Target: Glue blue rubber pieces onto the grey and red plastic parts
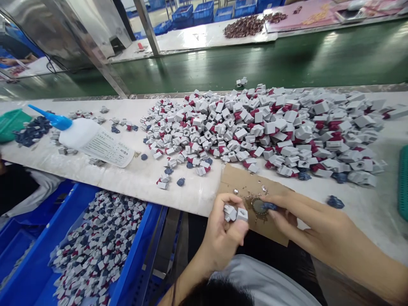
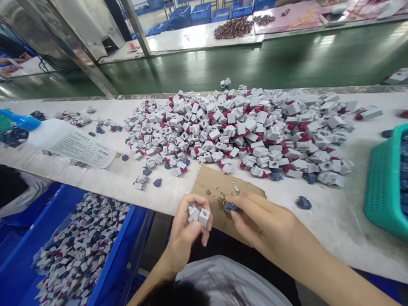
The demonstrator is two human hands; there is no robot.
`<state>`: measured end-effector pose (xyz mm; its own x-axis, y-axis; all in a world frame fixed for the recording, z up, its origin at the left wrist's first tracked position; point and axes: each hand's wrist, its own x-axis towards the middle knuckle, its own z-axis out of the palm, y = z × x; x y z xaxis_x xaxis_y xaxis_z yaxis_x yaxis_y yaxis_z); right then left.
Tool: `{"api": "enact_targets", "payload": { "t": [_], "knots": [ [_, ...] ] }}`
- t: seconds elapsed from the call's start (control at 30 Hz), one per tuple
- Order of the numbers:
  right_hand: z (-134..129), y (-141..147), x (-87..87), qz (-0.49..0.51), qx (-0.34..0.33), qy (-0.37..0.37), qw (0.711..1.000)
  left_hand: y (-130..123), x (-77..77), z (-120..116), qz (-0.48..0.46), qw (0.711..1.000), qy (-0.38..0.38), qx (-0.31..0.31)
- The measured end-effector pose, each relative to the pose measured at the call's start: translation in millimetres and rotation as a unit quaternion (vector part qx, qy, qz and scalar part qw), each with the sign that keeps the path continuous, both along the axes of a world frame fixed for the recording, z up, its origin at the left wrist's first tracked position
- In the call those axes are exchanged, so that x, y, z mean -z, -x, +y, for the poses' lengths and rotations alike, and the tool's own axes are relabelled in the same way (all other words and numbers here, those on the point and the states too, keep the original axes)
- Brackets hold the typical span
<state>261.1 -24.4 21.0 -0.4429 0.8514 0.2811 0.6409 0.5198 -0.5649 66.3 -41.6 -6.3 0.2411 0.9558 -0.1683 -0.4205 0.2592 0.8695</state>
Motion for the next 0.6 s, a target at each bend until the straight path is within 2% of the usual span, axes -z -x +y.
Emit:
{"api": "enact_targets", "payload": {
  "t": [0.07,0.17,0.3,0.47,0.6],
  "knots": [
    [5,-2,1.8,-0.046,0.000,-0.037,0.998,5,0.4,-2,-0.021,0.999,0.011,-0.030],
    [12,-2,6.7,-0.105,-0.026,-0.095,0.990,11,-2.4,-2,0.026,0.996,0.010,-0.084],
    [17,0,13.1,-0.160,-0.041,-0.113,0.980,16,-5.9,0,0.042,0.992,0.048,-0.107],
    [15,0,16.5,-0.164,-0.097,-0.081,0.978,17,-6.3,2,0.046,0.992,0.065,-0.095],
    [16,-4,19.2,-0.146,-0.090,-0.032,0.985,13,-7.6,1,0.050,0.994,0.039,-0.086]
  ]
}}
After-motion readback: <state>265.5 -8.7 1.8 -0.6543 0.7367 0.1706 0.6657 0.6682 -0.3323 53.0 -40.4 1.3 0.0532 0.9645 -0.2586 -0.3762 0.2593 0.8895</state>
